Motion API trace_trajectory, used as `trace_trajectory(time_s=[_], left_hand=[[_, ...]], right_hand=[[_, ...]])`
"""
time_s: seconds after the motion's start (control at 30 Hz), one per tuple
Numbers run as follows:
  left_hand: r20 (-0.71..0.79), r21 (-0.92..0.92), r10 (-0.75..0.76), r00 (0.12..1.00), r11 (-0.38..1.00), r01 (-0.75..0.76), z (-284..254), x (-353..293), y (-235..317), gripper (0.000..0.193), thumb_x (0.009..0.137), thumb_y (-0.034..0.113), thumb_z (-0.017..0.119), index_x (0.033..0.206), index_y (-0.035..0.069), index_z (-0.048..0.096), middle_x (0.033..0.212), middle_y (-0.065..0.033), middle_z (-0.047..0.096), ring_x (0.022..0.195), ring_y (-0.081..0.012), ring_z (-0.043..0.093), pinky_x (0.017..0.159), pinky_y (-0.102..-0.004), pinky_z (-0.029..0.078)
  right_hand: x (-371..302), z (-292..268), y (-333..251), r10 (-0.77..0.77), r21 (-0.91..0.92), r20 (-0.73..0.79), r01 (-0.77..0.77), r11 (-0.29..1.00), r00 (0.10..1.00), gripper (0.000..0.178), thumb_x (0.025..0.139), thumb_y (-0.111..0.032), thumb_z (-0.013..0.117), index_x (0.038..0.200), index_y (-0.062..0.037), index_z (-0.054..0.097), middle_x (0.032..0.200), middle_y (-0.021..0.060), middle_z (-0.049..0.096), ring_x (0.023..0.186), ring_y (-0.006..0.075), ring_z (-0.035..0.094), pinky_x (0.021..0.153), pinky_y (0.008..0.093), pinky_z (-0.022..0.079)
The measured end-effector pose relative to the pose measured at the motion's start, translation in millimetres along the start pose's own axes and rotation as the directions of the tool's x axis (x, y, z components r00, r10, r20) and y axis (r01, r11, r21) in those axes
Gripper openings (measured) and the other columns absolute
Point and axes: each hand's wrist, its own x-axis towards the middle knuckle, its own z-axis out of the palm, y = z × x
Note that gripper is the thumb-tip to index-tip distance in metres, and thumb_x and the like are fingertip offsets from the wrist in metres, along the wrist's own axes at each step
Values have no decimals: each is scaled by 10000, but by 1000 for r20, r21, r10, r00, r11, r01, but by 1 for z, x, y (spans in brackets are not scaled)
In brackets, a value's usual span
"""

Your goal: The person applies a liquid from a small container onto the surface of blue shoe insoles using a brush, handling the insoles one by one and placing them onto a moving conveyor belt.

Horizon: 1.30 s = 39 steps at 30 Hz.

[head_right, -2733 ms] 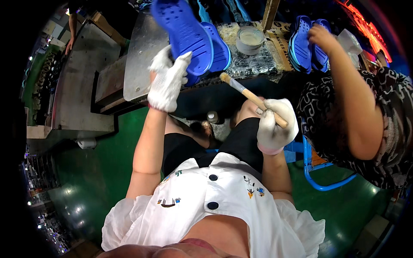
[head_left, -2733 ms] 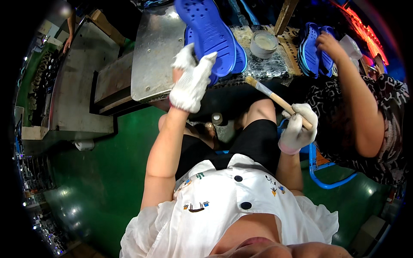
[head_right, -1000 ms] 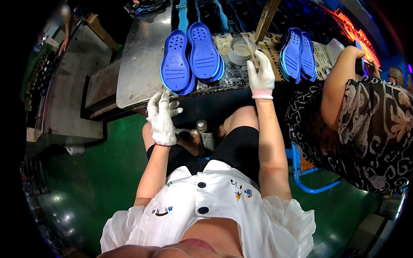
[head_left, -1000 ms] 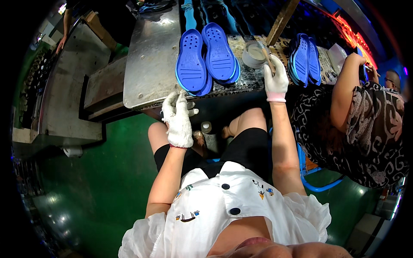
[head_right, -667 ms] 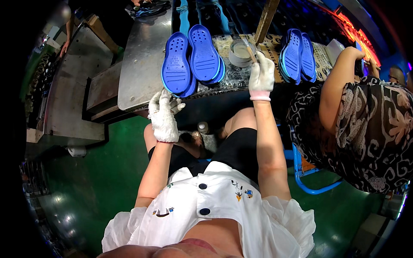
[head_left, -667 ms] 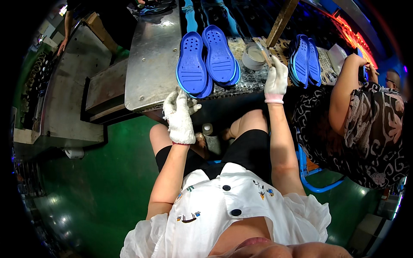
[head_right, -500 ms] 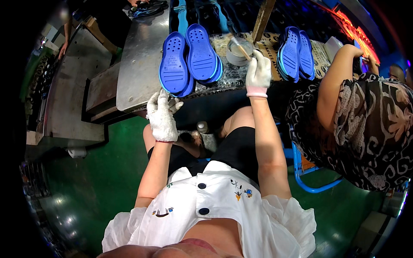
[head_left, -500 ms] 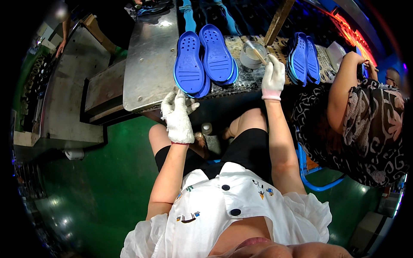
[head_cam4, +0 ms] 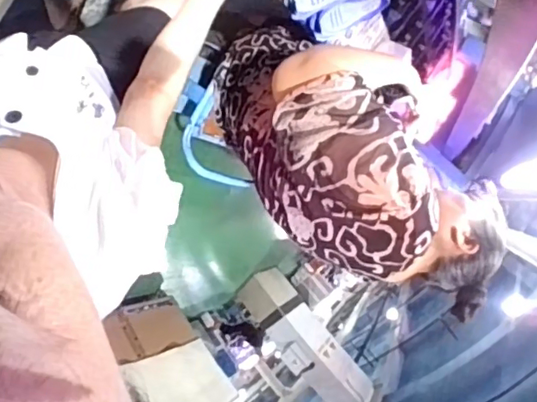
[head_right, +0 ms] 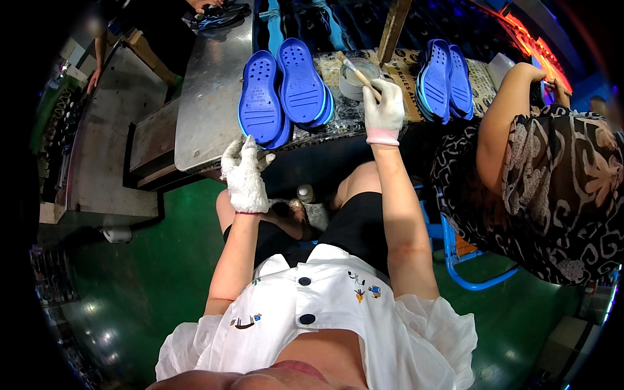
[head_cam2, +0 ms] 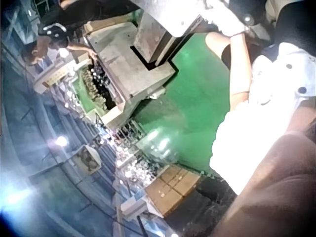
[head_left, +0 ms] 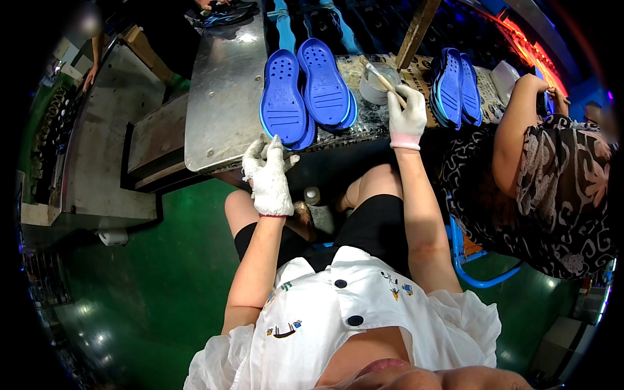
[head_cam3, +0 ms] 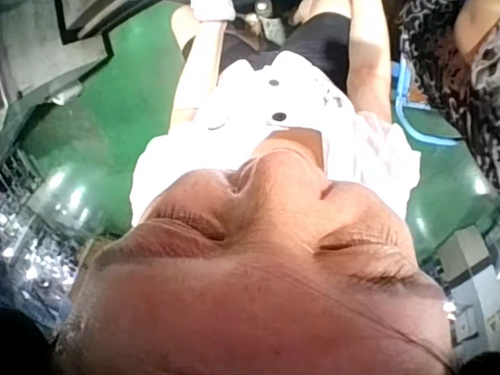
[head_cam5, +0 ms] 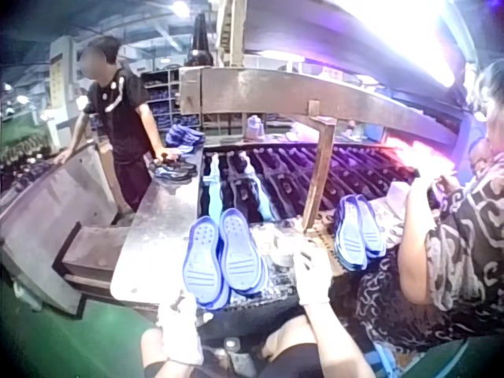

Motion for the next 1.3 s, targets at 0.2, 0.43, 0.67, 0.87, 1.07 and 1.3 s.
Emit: trace_trajectory(time_s=[0.2,0.43,0.67,0.87,1.07,1.3], left_hand=[[26,4,6,1000,1000,-6,-5,1,-2,419,894,110,587,1222,-40,375,979,-111,555,759,-147,584,631,-293,560],[31,11,22,999,1000,-22,-4,1,-5,364,905,156,581,1188,-17,432,989,-91,563,783,-149,594,655,-303,557],[21,-19,18,1000,1000,-18,-4,1,-3,406,891,114,596,1205,-32,384,997,-118,547,788,-147,581,637,-296,565],[5,27,30,1000,999,-30,-4,1,-5,356,904,166,585,1178,-10,440,998,-87,561,794,-144,587,653,-301,559],[8,6,11,1000,1000,-11,-3,1,-2,413,888,106,593,1209,-48,385,993,-119,551,781,-146,584,637,-293,567],[11,8,17,1000,1000,-17,-3,1,-4,418,888,108,595,1212,-47,382,993,-120,551,778,-149,584,639,-295,564]], right_hand=[[9,4,1,64,-24,-42,-65,998,997,224,728,-114,718,913,-59,606,903,113,602,857,295,594,749,371,492],[5,3,-1,179,-81,31,-176,981,983,426,693,-185,748,1066,-70,576,1088,152,585,1009,322,579,854,386,483],[6,2,1,237,-45,71,-234,971,969,435,697,-195,749,1080,-75,582,1100,145,578,998,318,579,864,381,476],[11,-9,-11,-14,-147,21,17,989,1000,270,655,-162,767,909,-143,675,1144,103,556,1064,311,502,893,402,434],[15,-16,-9,-194,-258,153,229,939,969,184,635,-206,758,807,-205,693,1185,68,559,1078,282,499,920,402,383],[23,-18,-7,-197,-342,256,279,897,946,153,650,-229,743,790,-208,683,1204,43,560,1088,266,499,934,420,364]])
